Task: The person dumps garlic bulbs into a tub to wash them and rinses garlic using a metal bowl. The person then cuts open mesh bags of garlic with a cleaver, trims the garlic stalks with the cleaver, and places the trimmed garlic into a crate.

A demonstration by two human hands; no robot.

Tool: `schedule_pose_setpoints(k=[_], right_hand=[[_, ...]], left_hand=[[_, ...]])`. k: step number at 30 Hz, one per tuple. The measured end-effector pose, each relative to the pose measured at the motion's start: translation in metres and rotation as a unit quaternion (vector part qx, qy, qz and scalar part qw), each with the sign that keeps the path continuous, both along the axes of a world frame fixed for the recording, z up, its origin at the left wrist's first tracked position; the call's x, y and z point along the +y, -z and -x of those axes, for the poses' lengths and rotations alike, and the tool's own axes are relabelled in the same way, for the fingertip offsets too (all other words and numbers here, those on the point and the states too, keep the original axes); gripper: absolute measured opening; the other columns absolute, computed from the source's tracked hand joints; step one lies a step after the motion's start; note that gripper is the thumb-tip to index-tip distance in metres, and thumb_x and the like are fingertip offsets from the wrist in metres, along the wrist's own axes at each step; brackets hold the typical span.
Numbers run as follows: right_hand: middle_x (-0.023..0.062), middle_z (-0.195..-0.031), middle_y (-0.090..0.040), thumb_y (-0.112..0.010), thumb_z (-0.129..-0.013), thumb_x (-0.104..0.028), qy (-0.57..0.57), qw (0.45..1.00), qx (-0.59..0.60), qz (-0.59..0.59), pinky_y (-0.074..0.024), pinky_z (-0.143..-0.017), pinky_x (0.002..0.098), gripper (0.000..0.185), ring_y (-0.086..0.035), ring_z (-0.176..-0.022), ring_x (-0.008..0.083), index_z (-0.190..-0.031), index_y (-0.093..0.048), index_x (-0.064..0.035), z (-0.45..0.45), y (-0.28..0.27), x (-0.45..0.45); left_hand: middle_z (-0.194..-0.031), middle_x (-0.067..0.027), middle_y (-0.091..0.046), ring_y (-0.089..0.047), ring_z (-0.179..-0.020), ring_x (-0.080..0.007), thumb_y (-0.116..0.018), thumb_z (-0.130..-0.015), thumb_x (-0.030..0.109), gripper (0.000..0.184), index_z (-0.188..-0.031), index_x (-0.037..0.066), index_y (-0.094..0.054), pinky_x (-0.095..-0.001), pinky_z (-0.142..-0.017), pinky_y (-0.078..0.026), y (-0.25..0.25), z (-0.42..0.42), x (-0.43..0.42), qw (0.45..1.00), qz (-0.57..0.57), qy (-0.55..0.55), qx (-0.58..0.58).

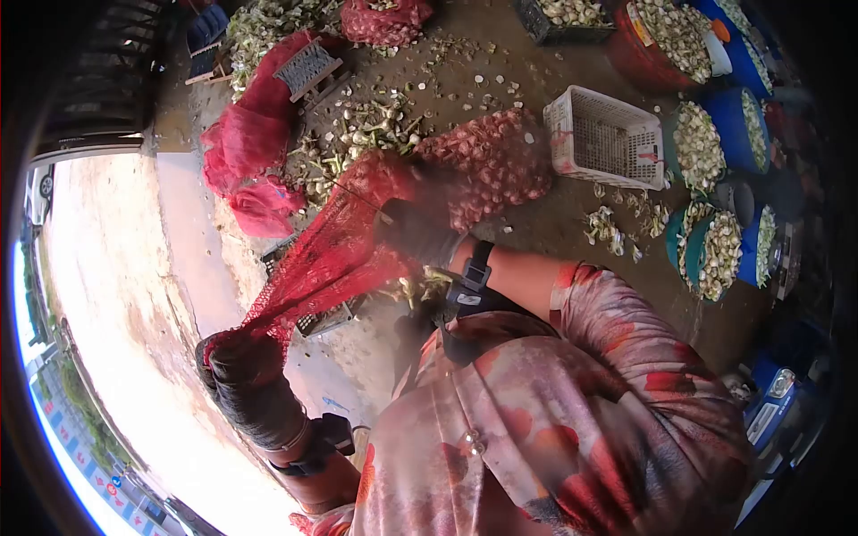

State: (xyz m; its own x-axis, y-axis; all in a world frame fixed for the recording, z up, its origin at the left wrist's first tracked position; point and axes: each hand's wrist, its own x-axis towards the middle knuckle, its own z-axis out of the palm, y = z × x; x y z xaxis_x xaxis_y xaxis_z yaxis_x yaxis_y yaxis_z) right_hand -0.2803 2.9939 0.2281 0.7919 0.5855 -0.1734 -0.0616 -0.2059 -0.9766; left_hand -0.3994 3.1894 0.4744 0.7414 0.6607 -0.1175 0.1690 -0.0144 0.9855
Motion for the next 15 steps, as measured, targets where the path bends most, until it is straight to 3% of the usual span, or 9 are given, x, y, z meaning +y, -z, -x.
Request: schedule_pose_setpoints(k=[1,2,4,5,7,9,10,13,15], right_hand=[[0.0098,-0.079,-0.062,-0.064,-0.084,-0.027,0.011,0.981,0.165,-0.102,-0.0483,-0.066,0.0372,0.019,-0.063,-0.075,0.0249,-0.085,-0.059,-0.009,-0.006,-0.005,-0.004],[0.009,-0.078,-0.062,-0.063,-0.085,-0.026,0.072,0.996,-0.055,0.016,-0.0485,-0.066,0.0344,0.019,-0.063,-0.074,0.022,-0.086,-0.059,-0.0075,-0.017,-0.05,-0.009],[0.007,-0.078,-0.061,-0.062,-0.088,-0.024,0.163,0.972,-0.167,0.035,-0.0484,-0.068,0.0299,0.02,-0.061,-0.074,0.0164,-0.088,-0.058,-0.0047,-0.029,-0.112,-0.017],[0.0058,-0.079,-0.062,-0.061,-0.089,-0.024,0.187,0.978,-0.059,-0.064,-0.0481,-0.069,0.0284,0.021,-0.06,-0.075,0.0137,-0.089,-0.058,-0.0034,-0.032,-0.131,-0.021],[0.0014,-0.074,-0.057,-0.062,-0.089,-0.027,0.201,0.973,-0.065,-0.099,-0.0465,-0.066,0.0293,0.023,-0.053,-0.068,0.0113,-0.092,-0.059,-0.0035,-0.04,-0.133,-0.027],[0.0002,-0.07,-0.055,-0.062,-0.089,-0.028,0.199,0.977,0.08,0.005,-0.0444,-0.062,0.0296,0.025,-0.049,-0.064,0.0109,-0.094,-0.06,-0.0032,-0.041,-0.122,-0.02],[-0.0004,-0.07,-0.055,-0.062,-0.089,-0.028,0.232,0.968,0.098,-0.007,-0.0434,-0.06,0.0296,0.025,-0.048,-0.063,0.0105,-0.095,-0.06,-0.0031,-0.031,-0.133,-0.012],[-0.002,-0.074,-0.056,-0.065,-0.087,-0.029,0.235,0.967,0.074,-0.068,-0.0425,-0.06,0.0288,0.027,-0.049,-0.065,0.009,-0.094,-0.062,-0.0032,-0.014,-0.193,0.004],[0.0006,-0.091,-0.06,-0.061,-0.09,-0.024,0.242,0.966,0.008,-0.092,-0.0451,-0.075,0.0241,0.022,-0.056,-0.082,0.0097,-0.102,-0.062,-0.005,0.0,-0.226,0.004]], left_hand=[[-0.087,-0.0062,-0.056,-0.055,-0.08,-0.0162,-0.057,-0.085,0.01,0.012,-0.092,0.001,-0.058,-0.0283,-0.071,-0.049,0.006,0.009,0.015,0.999,-0.011,0.02,-0.03],[-0.091,-0.0059,-0.055,-0.055,-0.085,-0.0168,-0.055,-0.087,0.01,0.014,-0.097,0.001,-0.058,-0.0291,-0.074,-0.048,0.008,0.015,0.023,0.998,-0.058,-0.002,-0.014],[-0.09,-0.0056,-0.055,-0.055,-0.085,-0.0167,-0.055,-0.087,0.012,0.015,-0.098,0.002,-0.059,-0.0291,-0.074,-0.048,0.007,0.022,0.036,0.998,-0.016,-0.014,-0.062],[-0.089,-0.0054,-0.055,-0.055,-0.085,-0.0166,-0.054,-0.088,0.013,0.016,-0.099,0.002,-0.059,-0.029,-0.074,-0.048,0.008,0.027,0.042,0.994,0.024,-0.029,-0.106],[-0.086,-0.0044,-0.056,-0.055,-0.08,-0.0151,-0.056,-0.089,0.017,0.019,-0.101,0.003,-0.06,-0.0282,-0.07,-0.048,0.015,0.022,0.057,0.994,0.009,-0.031,-0.104],[-0.084,-0.0033,-0.058,-0.055,-0.075,-0.0136,-0.057,-0.09,0.022,0.022,-0.102,0.004,-0.061,-0.0274,-0.067,-0.047,0.023,0.005,0.074,0.997,-0.04,-0.007,-0.065],[-0.083,-0.0028,-0.058,-0.055,-0.073,-0.0128,-0.058,-0.09,0.024,0.023,-0.102,0.005,-0.062,-0.027,-0.065,-0.047,0.022,0.001,0.08,0.997,-0.047,0.002,-0.065],[-0.081,-0.0027,-0.059,-0.055,-0.072,-0.0123,-0.06,-0.091,0.027,0.026,-0.103,0.004,-0.062,-0.0262,-0.063,-0.047,-0.007,0.003,0.082,0.993,-0.023,0.004,-0.113],[-0.083,-0.0037,-0.061,-0.056,-0.072,-0.0125,-0.06,-0.091,0.028,0.027,-0.103,0.004,-0.062,-0.0254,-0.062,-0.046,-0.012,0.013,0.1,0.986,0.042,0.002,-0.162]])
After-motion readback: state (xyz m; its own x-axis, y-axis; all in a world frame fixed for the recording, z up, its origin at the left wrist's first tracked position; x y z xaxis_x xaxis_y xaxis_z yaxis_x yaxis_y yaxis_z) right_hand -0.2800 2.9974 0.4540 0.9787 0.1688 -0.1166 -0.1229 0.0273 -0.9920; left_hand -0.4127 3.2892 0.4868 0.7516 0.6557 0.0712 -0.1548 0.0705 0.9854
